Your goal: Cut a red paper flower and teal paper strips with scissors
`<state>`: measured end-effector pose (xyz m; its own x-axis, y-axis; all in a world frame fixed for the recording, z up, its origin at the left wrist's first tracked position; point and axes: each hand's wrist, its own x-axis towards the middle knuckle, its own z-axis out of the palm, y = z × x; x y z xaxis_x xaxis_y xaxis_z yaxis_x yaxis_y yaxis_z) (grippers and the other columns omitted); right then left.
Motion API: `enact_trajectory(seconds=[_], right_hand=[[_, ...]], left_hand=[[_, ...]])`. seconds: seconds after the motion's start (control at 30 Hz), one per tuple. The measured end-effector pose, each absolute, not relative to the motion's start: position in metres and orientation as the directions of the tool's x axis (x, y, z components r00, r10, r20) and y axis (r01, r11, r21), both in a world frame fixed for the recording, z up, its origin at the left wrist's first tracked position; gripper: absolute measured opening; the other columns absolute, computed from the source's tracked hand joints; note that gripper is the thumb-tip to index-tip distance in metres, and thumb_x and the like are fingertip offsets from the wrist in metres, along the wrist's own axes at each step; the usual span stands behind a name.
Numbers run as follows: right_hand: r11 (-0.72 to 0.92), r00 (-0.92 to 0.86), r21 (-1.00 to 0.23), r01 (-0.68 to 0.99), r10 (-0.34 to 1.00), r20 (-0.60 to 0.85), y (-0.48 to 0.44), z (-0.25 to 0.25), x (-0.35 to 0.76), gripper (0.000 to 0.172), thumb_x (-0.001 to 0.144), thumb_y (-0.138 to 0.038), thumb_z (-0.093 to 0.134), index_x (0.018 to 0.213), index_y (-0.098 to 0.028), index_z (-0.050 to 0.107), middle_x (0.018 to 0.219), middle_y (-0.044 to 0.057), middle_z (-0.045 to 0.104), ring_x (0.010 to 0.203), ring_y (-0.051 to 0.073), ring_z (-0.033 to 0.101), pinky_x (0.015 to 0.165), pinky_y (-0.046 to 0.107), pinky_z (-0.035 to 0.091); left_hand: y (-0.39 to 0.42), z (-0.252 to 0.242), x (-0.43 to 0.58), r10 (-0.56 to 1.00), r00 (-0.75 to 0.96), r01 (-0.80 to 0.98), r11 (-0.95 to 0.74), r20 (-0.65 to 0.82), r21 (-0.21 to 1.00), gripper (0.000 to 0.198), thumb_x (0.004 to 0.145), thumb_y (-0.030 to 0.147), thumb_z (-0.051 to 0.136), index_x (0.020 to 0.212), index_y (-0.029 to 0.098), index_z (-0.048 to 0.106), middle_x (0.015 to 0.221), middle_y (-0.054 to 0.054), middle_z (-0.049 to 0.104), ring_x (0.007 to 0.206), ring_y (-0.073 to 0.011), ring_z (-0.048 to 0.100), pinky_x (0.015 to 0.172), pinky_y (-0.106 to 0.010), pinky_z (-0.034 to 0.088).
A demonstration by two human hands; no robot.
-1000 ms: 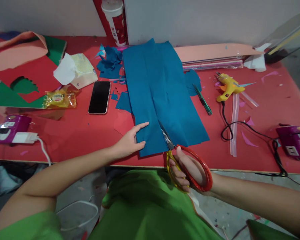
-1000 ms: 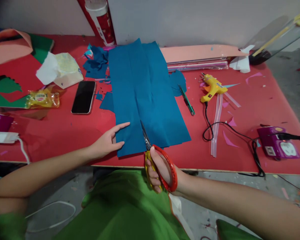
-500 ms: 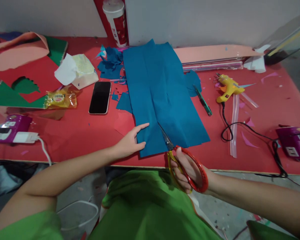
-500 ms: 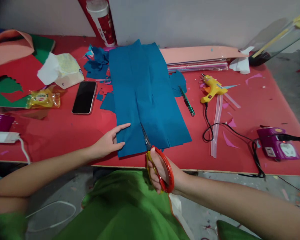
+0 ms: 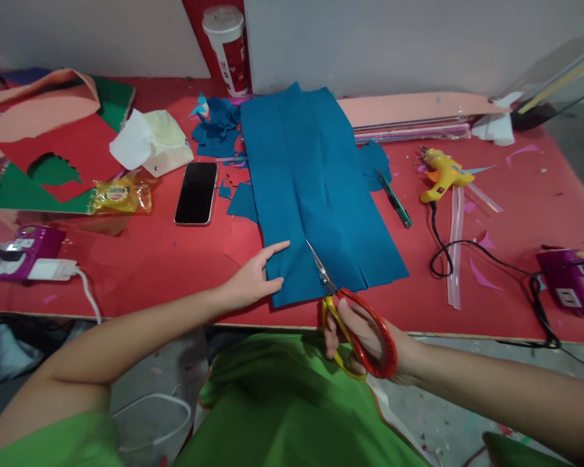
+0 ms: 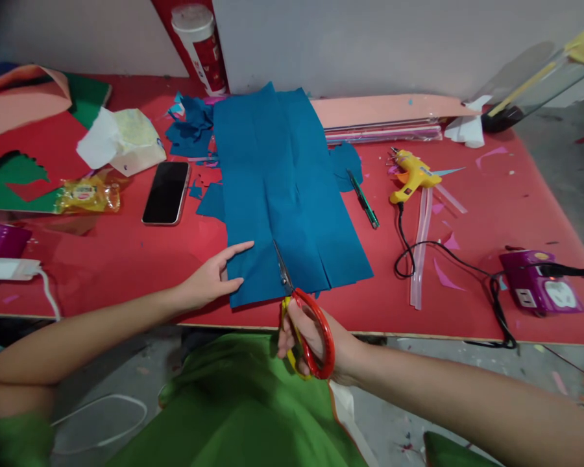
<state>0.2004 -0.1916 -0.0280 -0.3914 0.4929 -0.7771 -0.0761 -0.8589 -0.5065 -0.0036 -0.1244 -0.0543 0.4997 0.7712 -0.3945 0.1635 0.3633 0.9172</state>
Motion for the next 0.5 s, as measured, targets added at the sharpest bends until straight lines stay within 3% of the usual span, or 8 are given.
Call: enact_trajectory(seconds=[0.17, 0.5], right_hand=[[-0.897, -0.419, -0.413, -0.160, 0.440, -0.794, -0.192, -0.018, 0.203, 0.051, 0.069, -0.066, 0.050, 0.074, -0.015, 0.051, 0.074, 0.005, 0.057, 0.058, 0.009, 0.053, 0.035, 0.013, 0.038], [-0.890, -0.504, -0.432, -0.142, 0.441, -0.743, -0.201, -0.027, 0.211, 0.056, 0.063, -0.066, 0.057, 0.089, -0.017, 0.055, 0.082, 0.005, 0.054, 0.078, 0.016, 0.053, 0.045, 0.019, 0.047]], left_hand=[[-0.123, -0.052, -0.003, 0.778, 0.481, 0.229, 0.334, -0.405, 0.914, 0.065, 0.074, 0.022, 0.055, 0.133, 0.020, 0.028, 0.107, -0.009, 0.055, 0.070, -0.0112, 0.055, 0.062, -0.027, 0.048], [-0.124, -0.055, -0.005, 0.785, 0.468, 0.215, 0.345, -0.406, 0.914, 0.068, 0.071, 0.022, 0.057, 0.133, 0.021, 0.030, 0.098, -0.007, 0.060, 0.077, -0.0166, 0.058, 0.067, -0.030, 0.049]])
